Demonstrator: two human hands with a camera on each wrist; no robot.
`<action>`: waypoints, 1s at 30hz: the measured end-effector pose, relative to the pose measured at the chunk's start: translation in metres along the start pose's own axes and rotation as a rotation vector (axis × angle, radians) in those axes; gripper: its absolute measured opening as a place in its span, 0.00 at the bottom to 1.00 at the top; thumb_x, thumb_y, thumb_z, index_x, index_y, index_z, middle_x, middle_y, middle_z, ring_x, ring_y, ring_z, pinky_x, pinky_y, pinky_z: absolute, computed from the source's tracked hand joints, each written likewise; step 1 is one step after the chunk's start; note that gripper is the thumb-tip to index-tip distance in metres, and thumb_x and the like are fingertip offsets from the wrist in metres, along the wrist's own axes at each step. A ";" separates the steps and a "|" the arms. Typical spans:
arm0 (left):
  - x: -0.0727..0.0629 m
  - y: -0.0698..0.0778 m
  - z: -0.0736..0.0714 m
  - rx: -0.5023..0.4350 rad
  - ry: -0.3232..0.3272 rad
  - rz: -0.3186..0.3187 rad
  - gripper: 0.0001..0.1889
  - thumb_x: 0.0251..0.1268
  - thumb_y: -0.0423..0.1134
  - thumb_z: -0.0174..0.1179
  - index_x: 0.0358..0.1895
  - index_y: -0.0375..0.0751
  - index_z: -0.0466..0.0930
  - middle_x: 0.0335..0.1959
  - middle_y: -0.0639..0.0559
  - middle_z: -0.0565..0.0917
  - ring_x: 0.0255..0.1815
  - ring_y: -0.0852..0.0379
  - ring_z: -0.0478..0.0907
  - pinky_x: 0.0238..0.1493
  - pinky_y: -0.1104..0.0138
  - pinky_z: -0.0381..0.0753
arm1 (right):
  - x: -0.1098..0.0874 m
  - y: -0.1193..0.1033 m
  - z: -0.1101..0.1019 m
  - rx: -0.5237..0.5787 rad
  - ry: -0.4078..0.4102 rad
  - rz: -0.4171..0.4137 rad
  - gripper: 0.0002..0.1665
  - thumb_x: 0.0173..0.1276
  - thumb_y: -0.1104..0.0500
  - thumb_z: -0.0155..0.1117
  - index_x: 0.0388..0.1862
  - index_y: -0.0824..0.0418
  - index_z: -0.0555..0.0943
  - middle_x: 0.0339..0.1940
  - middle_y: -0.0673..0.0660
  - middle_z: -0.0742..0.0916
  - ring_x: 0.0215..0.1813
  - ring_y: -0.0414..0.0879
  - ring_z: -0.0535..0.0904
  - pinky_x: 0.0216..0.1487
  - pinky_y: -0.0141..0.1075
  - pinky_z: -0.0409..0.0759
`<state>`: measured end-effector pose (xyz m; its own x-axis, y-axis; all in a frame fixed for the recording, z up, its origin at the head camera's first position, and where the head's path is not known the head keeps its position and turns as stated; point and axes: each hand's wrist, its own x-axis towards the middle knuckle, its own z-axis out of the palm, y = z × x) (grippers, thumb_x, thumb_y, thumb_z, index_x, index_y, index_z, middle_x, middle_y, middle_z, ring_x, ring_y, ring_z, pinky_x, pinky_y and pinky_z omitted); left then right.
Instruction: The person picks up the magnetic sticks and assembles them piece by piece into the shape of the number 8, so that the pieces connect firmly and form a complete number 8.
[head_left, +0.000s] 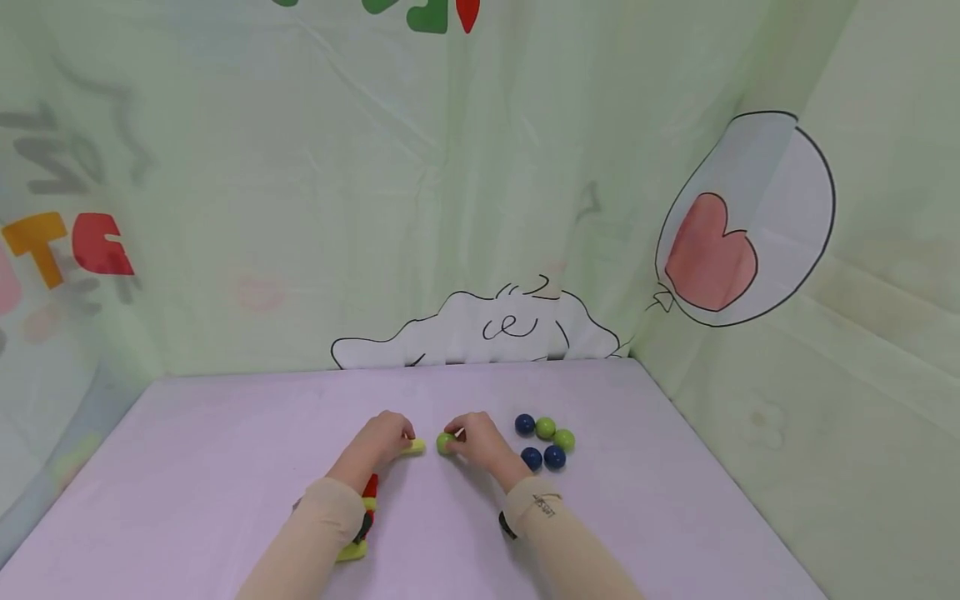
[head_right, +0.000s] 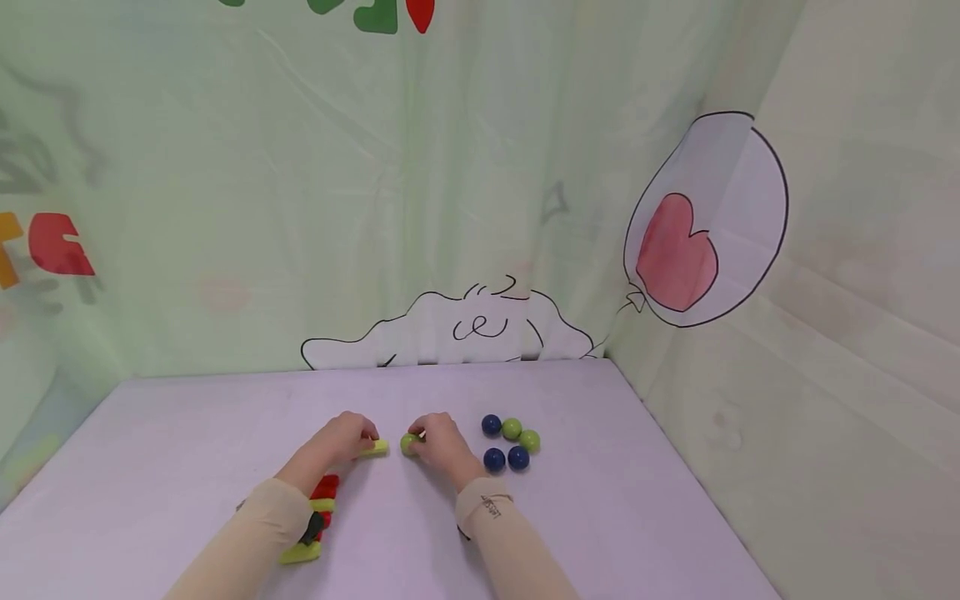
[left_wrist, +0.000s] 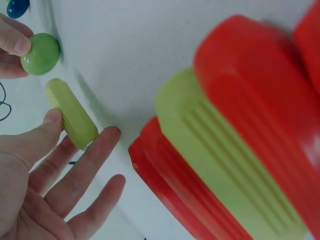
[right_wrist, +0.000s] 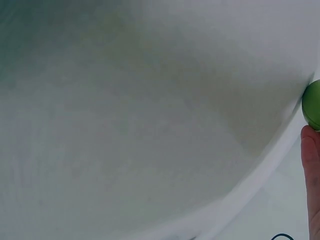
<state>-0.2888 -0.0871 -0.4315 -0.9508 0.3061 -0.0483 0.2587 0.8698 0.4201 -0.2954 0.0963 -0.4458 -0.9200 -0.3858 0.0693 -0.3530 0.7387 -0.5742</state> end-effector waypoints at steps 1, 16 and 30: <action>0.002 -0.001 0.001 -0.003 0.006 0.008 0.04 0.55 0.30 0.61 0.34 0.38 0.84 0.32 0.50 0.82 0.39 0.50 0.77 0.45 0.58 0.73 | 0.000 0.000 0.000 0.002 0.000 -0.002 0.13 0.53 0.64 0.69 0.38 0.65 0.83 0.34 0.55 0.85 0.34 0.42 0.78 0.35 0.30 0.76; 0.001 0.002 0.003 -0.001 0.029 0.070 0.04 0.54 0.30 0.62 0.33 0.38 0.84 0.29 0.50 0.80 0.33 0.53 0.75 0.40 0.60 0.74 | 0.004 -0.010 0.005 0.043 -0.001 0.010 0.11 0.53 0.66 0.69 0.38 0.66 0.82 0.34 0.56 0.85 0.33 0.42 0.79 0.34 0.29 0.76; 0.001 0.001 0.005 -0.045 0.028 0.082 0.06 0.56 0.29 0.60 0.37 0.36 0.83 0.30 0.48 0.80 0.33 0.53 0.74 0.41 0.60 0.74 | 0.001 -0.010 0.002 0.042 0.004 0.000 0.11 0.52 0.66 0.70 0.36 0.66 0.82 0.32 0.56 0.85 0.34 0.43 0.78 0.35 0.31 0.76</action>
<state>-0.2885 -0.0839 -0.4356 -0.9312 0.3644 0.0127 0.3286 0.8237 0.4621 -0.2928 0.0871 -0.4418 -0.9209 -0.3830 0.0724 -0.3452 0.7150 -0.6080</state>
